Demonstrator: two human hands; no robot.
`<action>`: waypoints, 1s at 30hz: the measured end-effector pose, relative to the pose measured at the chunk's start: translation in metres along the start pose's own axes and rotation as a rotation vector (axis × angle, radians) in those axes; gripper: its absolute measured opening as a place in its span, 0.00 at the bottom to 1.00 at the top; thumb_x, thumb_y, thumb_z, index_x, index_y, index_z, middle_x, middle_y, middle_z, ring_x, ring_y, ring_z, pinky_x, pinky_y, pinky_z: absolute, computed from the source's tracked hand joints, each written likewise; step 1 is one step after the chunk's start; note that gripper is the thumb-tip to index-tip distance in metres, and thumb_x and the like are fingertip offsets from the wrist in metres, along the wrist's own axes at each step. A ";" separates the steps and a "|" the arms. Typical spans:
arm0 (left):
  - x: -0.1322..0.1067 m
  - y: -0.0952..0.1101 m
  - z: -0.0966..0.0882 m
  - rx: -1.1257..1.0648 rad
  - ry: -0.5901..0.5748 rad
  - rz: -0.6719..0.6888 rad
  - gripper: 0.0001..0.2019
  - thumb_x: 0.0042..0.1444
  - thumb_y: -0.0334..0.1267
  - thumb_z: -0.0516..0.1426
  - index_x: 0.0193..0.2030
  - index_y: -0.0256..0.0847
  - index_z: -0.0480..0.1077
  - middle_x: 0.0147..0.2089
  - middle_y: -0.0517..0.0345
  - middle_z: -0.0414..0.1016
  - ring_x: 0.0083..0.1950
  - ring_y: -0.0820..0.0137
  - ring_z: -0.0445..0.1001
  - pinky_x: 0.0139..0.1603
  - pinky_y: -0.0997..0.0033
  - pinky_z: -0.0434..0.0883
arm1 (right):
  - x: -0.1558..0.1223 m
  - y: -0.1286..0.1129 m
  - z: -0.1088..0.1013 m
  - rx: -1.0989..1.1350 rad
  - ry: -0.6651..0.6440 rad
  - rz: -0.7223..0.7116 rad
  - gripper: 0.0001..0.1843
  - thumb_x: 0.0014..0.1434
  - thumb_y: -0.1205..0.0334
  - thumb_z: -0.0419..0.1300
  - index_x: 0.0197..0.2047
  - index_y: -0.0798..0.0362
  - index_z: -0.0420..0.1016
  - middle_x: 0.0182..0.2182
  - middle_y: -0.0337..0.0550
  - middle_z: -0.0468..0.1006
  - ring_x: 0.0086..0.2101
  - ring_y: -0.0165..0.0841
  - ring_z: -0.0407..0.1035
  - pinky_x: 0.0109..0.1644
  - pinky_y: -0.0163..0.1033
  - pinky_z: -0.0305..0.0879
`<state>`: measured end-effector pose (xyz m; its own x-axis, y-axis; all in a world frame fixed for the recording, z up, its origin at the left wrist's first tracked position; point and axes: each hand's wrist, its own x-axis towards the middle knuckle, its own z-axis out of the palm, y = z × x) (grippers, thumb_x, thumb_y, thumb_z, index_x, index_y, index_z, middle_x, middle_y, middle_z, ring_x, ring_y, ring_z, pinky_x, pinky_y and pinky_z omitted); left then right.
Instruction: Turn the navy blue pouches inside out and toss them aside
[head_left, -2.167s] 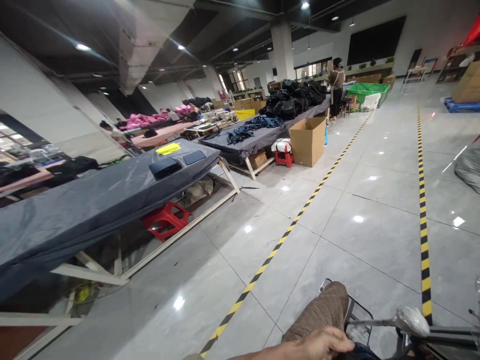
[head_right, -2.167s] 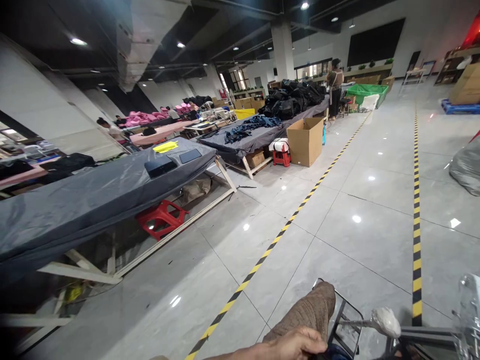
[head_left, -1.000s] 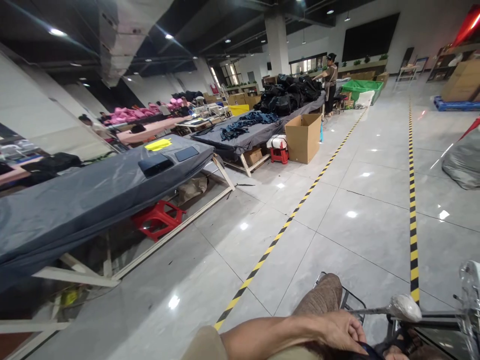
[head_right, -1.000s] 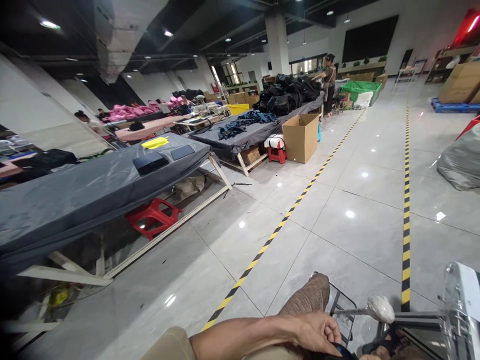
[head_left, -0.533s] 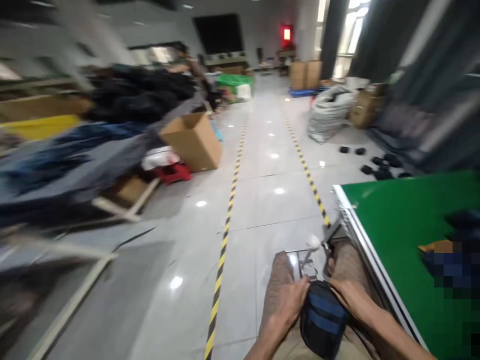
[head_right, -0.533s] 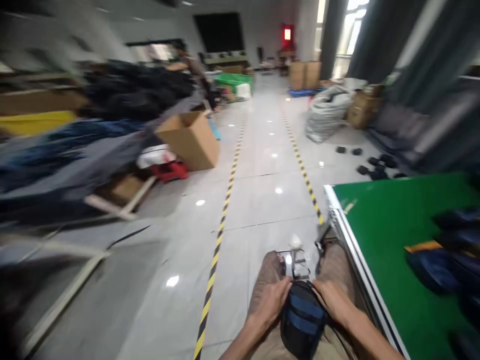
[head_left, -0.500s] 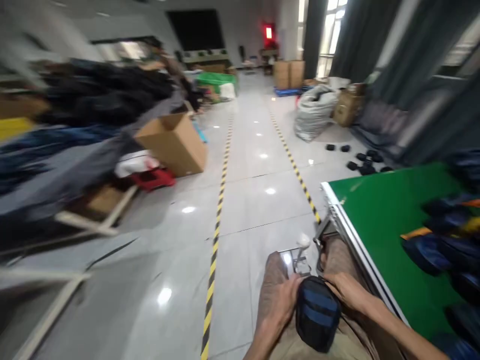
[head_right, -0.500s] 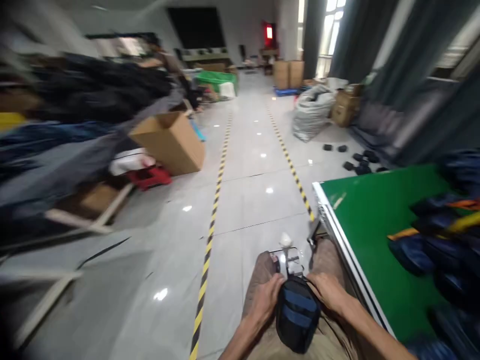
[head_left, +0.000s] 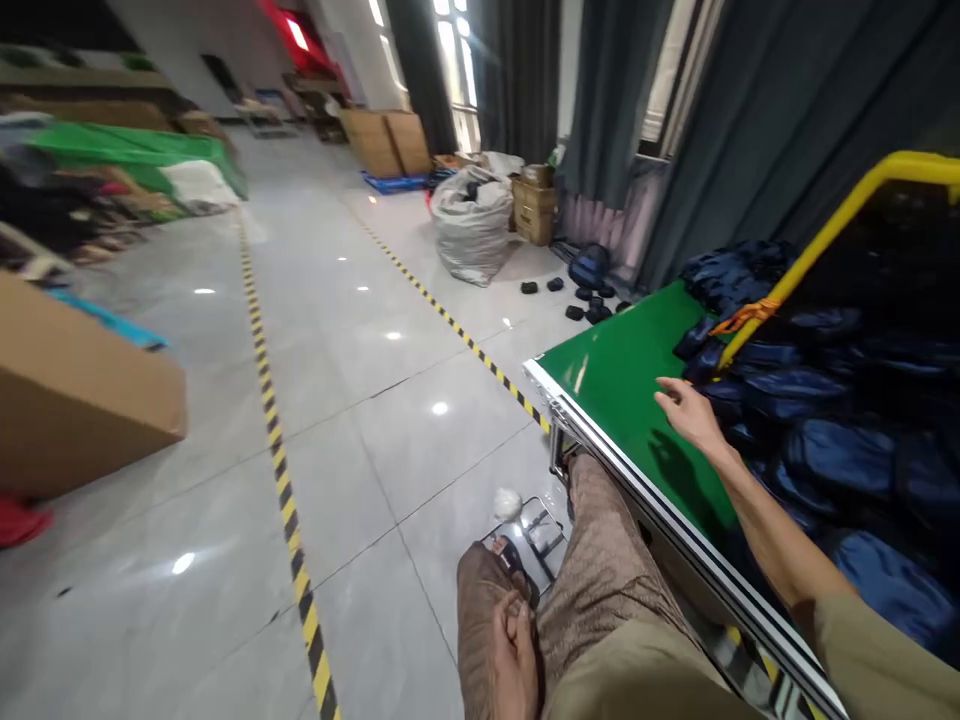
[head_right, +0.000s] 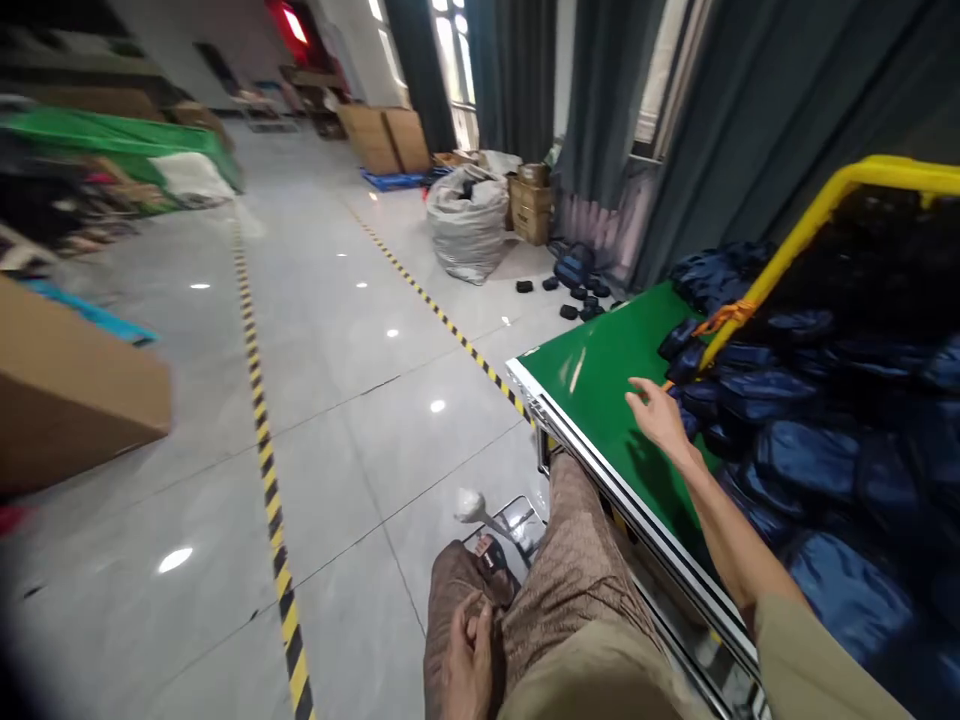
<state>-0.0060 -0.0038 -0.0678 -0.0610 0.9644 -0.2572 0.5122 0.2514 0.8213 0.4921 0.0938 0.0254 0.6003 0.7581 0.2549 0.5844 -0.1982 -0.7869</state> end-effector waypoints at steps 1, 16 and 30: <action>-0.004 0.004 0.002 0.003 -0.018 -0.006 0.33 0.67 0.69 0.53 0.62 0.43 0.75 0.38 0.52 0.83 0.47 0.46 0.85 0.54 0.50 0.79 | -0.011 0.011 -0.005 -0.176 -0.024 -0.005 0.25 0.73 0.51 0.61 0.67 0.52 0.80 0.60 0.58 0.85 0.56 0.51 0.79 0.66 0.58 0.75; 0.005 -0.014 0.012 0.092 -0.274 0.027 0.40 0.66 0.70 0.49 0.71 0.41 0.67 0.39 0.56 0.79 0.47 0.49 0.84 0.58 0.49 0.77 | -0.069 0.100 -0.017 -0.871 -0.162 0.374 0.19 0.83 0.61 0.55 0.70 0.58 0.74 0.55 0.63 0.81 0.50 0.46 0.77 0.47 0.41 0.66; -0.010 0.054 0.028 -0.113 -0.424 0.055 0.43 0.63 0.80 0.57 0.59 0.40 0.81 0.44 0.46 0.85 0.48 0.51 0.83 0.53 0.54 0.78 | -0.073 0.011 -0.050 0.332 -0.017 0.291 0.26 0.65 0.32 0.69 0.37 0.47 0.74 0.31 0.39 0.77 0.34 0.39 0.75 0.43 0.42 0.72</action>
<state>0.0462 -0.0019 -0.0350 0.3325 0.8638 -0.3785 0.4069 0.2307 0.8838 0.4821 0.0048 0.0259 0.7032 0.7109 -0.0116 0.1836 -0.1973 -0.9630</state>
